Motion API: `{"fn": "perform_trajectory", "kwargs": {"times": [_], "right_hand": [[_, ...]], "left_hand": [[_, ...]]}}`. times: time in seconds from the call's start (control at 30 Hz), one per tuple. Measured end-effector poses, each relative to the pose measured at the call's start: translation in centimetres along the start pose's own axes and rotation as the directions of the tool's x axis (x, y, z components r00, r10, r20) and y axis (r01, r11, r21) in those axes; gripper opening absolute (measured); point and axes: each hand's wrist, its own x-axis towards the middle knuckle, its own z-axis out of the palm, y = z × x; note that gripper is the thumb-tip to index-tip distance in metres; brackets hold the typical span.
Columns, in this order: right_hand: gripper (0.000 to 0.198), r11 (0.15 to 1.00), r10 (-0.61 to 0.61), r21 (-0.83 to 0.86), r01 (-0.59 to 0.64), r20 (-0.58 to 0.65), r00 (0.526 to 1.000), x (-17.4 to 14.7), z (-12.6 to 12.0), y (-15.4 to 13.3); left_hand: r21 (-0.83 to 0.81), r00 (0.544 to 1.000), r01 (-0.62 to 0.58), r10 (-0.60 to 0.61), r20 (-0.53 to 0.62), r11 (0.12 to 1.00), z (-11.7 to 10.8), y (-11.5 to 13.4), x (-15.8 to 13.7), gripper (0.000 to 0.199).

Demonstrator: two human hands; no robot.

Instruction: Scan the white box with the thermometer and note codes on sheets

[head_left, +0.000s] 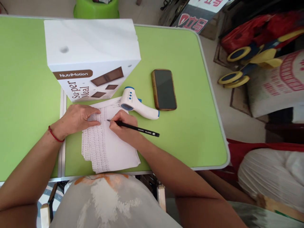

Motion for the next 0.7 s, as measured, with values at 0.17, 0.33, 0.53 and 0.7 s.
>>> {"fn": "perform_trajectory", "kwargs": {"times": [0.17, 0.33, 0.53, 0.7], "right_hand": [[0.013, 1.000, 0.030, 0.000, -0.030, 0.002, 1.000, 0.02, -0.08, -0.09], [0.013, 0.999, 0.033, 0.027, -0.033, -0.014, 0.999, 0.02, -0.09, -0.23], [0.012, 0.998, 0.052, 0.029, -0.052, -0.002, 0.999, 0.13, -0.19, -0.51], [0.012, 1.000, 0.027, -0.003, -0.027, 0.035, 0.999, 0.03, -0.18, -0.20]], "left_hand": [[-0.010, 1.000, -0.008, 0.008, -0.002, 1.000, -0.03, -0.07, 0.03, 0.031], [-0.022, 1.000, -0.016, 0.016, -0.012, 1.000, 0.03, -0.25, 0.04, 0.031], [-0.029, 1.000, -0.008, 0.008, 0.002, 1.000, 0.03, -0.19, 0.04, 0.030], [-0.028, 1.000, 0.003, -0.003, -0.002, 1.000, 0.03, -0.22, -0.01, 0.030]]}}
